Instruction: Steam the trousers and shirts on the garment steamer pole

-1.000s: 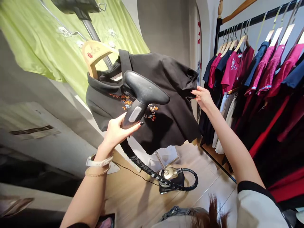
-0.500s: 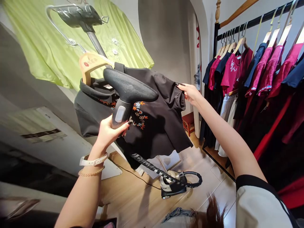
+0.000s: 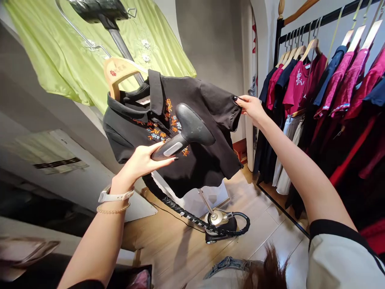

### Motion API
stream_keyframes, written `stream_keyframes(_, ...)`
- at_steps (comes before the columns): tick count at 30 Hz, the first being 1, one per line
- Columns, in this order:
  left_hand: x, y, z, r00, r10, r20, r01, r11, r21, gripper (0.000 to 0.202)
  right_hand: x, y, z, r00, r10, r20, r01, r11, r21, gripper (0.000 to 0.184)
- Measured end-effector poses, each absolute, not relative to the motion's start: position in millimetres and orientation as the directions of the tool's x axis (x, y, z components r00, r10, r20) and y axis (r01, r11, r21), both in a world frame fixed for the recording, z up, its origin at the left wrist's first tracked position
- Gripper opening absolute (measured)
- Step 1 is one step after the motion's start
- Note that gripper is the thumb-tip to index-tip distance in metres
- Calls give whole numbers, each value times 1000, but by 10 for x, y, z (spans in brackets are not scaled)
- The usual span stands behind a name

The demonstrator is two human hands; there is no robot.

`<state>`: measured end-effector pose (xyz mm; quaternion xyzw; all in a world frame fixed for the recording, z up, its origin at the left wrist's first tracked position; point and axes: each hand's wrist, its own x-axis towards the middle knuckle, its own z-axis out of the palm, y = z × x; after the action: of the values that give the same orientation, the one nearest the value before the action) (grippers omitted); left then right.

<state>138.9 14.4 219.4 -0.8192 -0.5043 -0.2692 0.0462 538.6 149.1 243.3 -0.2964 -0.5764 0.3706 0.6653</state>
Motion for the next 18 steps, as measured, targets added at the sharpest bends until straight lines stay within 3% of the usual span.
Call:
stream_keyframes(7, 1521, 441, 2372, 407, 759, 508, 870, -492, 38, 58, 5546, 1475, 2578, 102, 737, 668, -33, 674, -738, 35)
stream_keyframes(14, 1612, 615, 2381, 464, 817, 341, 852, -518, 81, 59, 5659, 1372, 2717, 96, 759, 644, 13, 646, -763, 33)
stream_keyframes(18, 1665, 656, 2473, 455, 801, 390, 839, -532, 114, 64, 5698, 1294, 2758, 96, 761, 642, 89, 636, -767, 33)
